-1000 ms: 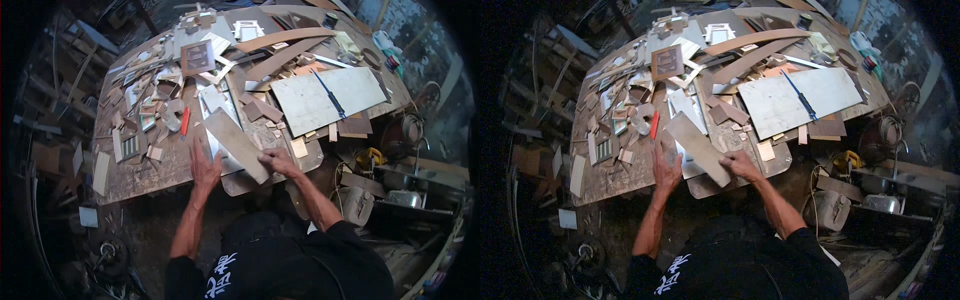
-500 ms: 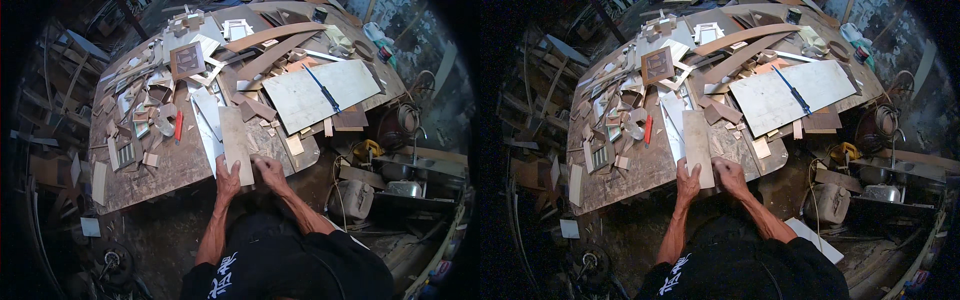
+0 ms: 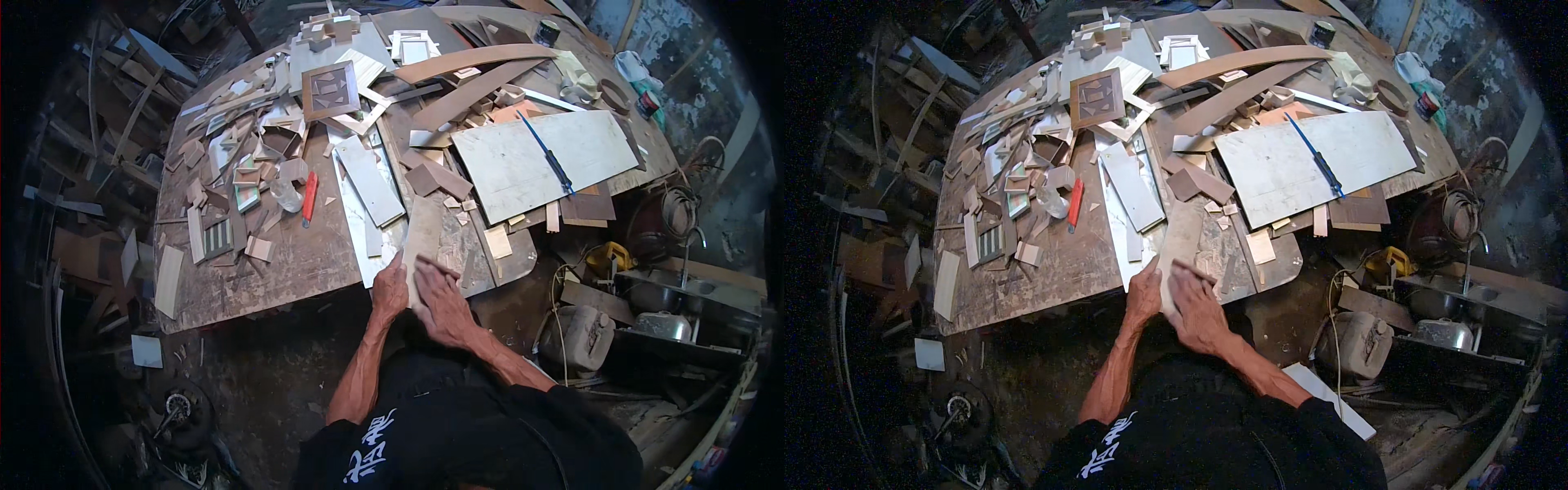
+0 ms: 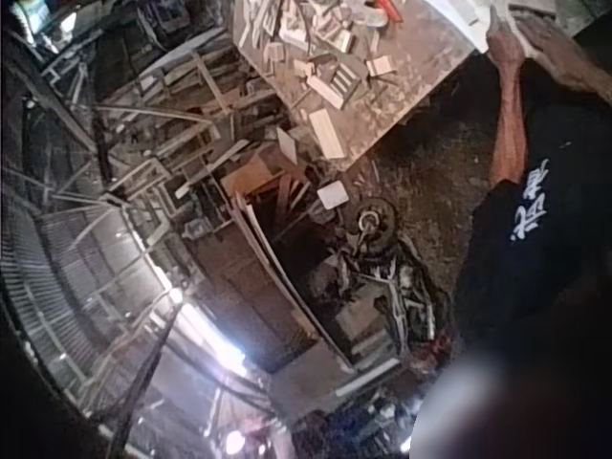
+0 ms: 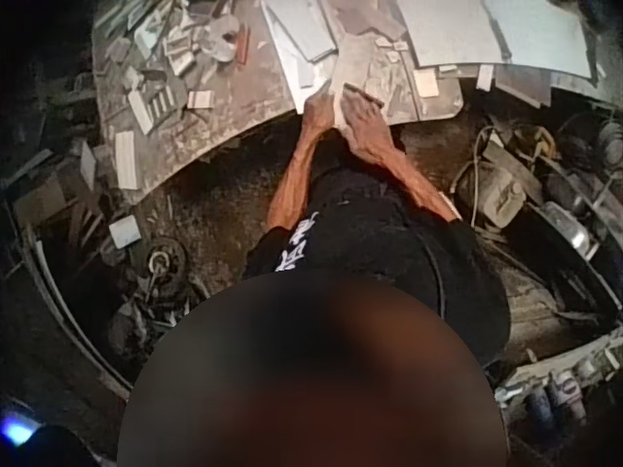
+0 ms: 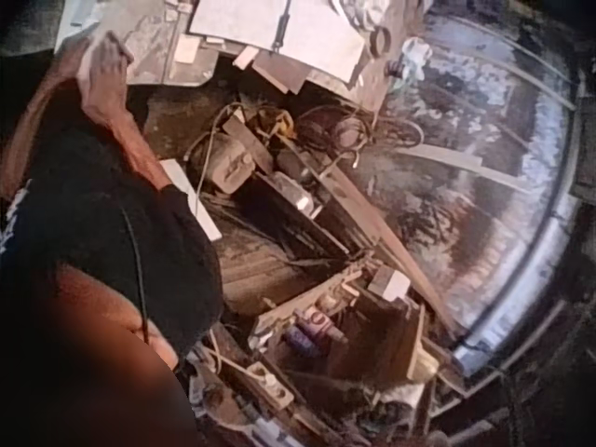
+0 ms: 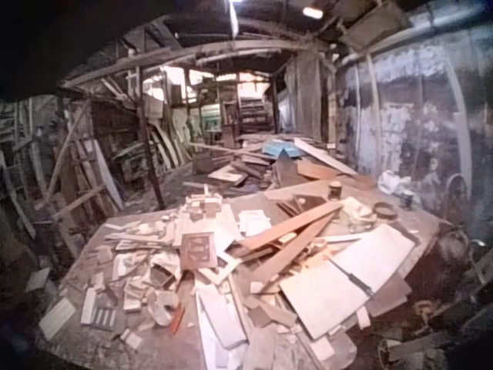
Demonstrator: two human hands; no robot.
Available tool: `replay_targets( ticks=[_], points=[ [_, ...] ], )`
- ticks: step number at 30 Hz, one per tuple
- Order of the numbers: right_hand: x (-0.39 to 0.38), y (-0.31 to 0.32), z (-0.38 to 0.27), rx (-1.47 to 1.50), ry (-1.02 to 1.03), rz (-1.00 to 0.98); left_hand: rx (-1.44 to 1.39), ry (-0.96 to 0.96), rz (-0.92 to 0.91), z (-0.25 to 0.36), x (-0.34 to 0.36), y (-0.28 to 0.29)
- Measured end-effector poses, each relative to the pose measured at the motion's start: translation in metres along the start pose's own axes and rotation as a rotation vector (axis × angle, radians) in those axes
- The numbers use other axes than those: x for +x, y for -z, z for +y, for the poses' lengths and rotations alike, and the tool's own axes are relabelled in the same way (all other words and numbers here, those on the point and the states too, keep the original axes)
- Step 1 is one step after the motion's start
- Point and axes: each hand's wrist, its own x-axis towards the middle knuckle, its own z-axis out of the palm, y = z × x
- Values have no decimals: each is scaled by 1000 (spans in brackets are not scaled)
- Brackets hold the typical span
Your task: Inspecting and marking small wooden pieces at a workbench.
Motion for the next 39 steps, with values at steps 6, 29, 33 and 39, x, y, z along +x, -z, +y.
replay_targets(
  ticks=[6,29,33,39],
  points=[
    [30,-47,40,-113,-77,-77,117,7,45,-14,-6,5],
    [38,-24,23,149,39,-199,-5,198,-11,-22,-11,14],
    [70,-19,51,172,-154,-118,30,163,-52,0,-7,11],
    [42,-26,36,67,-2,-193,16,22,12,-14,-5,13]
  ],
)
